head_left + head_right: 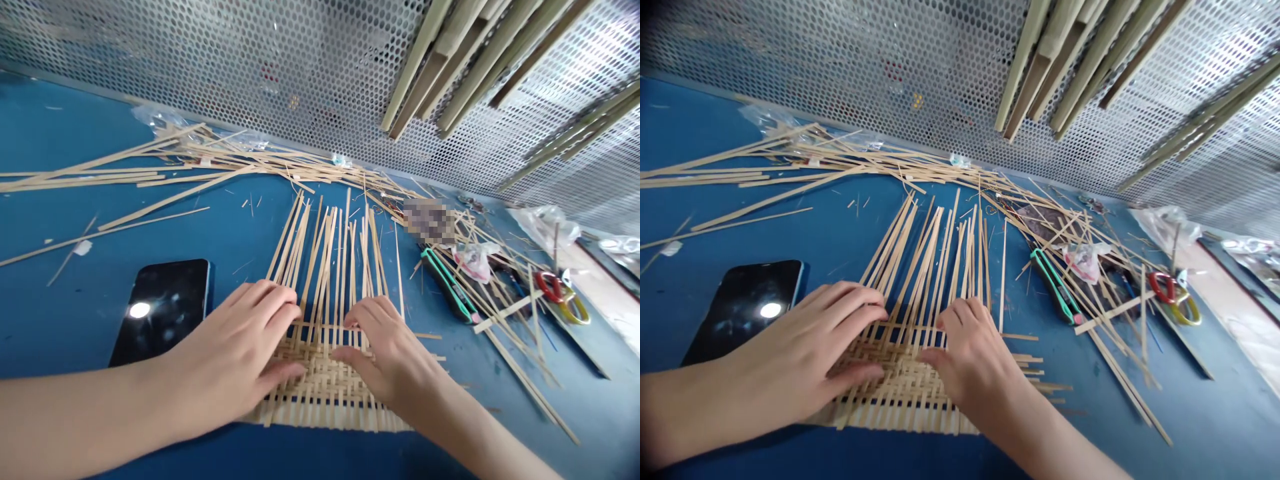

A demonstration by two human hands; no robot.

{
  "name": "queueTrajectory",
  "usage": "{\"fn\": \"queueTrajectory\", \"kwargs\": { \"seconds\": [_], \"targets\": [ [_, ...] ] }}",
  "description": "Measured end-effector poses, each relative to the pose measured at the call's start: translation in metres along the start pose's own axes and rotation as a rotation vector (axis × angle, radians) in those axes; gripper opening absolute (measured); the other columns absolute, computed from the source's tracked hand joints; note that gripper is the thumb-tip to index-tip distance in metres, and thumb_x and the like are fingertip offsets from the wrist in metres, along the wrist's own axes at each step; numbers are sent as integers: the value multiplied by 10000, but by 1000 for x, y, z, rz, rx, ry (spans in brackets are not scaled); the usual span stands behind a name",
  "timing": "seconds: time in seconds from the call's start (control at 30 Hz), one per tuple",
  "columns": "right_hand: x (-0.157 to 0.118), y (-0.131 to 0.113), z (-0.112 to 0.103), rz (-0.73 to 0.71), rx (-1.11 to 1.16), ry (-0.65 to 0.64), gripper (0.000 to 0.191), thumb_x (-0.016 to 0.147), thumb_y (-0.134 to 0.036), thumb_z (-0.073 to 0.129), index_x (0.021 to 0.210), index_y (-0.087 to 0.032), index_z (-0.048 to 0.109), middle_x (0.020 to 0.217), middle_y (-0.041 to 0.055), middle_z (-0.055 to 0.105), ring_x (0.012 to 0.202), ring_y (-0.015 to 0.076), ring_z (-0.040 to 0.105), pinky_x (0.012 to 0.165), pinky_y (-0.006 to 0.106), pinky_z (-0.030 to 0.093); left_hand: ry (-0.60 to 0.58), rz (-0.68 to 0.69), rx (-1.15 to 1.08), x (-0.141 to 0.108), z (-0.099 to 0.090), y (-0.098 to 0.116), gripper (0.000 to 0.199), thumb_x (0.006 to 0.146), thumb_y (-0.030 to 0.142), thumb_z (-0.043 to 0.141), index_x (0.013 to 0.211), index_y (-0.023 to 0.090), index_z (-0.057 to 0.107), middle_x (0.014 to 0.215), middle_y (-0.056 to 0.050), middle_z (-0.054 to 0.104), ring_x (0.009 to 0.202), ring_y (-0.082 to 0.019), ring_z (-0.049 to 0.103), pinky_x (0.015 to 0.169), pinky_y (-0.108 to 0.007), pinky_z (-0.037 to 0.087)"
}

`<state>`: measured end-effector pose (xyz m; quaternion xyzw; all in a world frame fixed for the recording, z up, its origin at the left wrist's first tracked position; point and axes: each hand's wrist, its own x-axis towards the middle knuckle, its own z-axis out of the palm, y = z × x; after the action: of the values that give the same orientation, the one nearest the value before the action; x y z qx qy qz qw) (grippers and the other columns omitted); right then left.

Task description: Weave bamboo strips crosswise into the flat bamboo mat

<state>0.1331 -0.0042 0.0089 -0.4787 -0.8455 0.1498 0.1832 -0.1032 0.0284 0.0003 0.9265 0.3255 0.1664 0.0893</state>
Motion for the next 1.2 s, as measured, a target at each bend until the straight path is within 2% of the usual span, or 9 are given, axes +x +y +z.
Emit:
{"fn": "queueTrajectory", "kwargs": {
  "seconds": [0.13,0.27,0.5,0.8,0.87,0.97,1.07,1.13,1.2],
  "targets": [
    [-10,-9,7,75,38,4,534,743,-339,826,1088,-141,470,997,99,567,938,280,537,816,470,509,-102,-5,-22,8,6,13,573,763,625,681,1010,119,578,1081,-138,580,1007,-317,538,843,-481,491],
    [-14,-7,17,80,18,24,768,614,-498,876,1140,-138,448,1028,116,576,951,305,557,832,510,522,-158,-60,-3,12,11,18,757,631,730,718,1030,100,585,1085,-163,582,991,-333,555,838,-490,498],
    [-12,-1,20,45,23,113,860,511,-536,908,1118,-104,479,968,125,611,896,309,587,784,504,540,-134,-187,-132,10,13,25,624,621,569,816,1014,144,579,1052,-92,564,984,-275,548,872,-432,477],
    [-15,-5,20,47,-1,78,716,564,-440,915,1059,-114,513,909,98,624,845,291,593,748,480,547,-131,-182,-159,9,14,30,500,675,425,823,984,138,555,991,-78,544,927,-258,526,828,-425,477],
    [-16,-7,18,49,9,62,717,582,-460,903,1073,-104,520,920,100,623,872,295,591,784,482,538,-153,-185,-153,10,13,30,499,666,407,833,973,131,552,985,-77,540,923,-257,522,823,-423,475],
    [-20,-6,5,47,62,26,736,676,-476,847,1197,-100,488,1035,114,617,995,292,580,882,468,508,-184,-167,-153,10,12,28,481,671,402,829,970,147,552,993,-72,548,920,-261,530,796,-411,473],
    [-28,5,-16,75,81,35,507,821,-376,754,1194,-143,501,1095,101,610,1034,261,571,894,435,491,-173,-80,-141,11,12,28,456,766,438,754,1071,171,546,1090,-87,558,995,-283,530,812,-412,468],
    [-34,18,-29,100,43,56,255,896,-294,676,1084,-174,553,1023,74,626,971,243,582,848,422,489,-154,-17,-134,15,13,31,418,835,451,689,1118,183,540,1150,-91,554,1048,-286,517,848,-416,461],
    [-41,32,-35,105,19,48,132,910,-233,653,1008,-188,578,971,59,632,918,230,590,816,411,487,-150,29,-127,22,14,37,392,861,459,659,1108,172,554,1140,-91,562,1043,-280,517,865,-420,456]
  ]
}}
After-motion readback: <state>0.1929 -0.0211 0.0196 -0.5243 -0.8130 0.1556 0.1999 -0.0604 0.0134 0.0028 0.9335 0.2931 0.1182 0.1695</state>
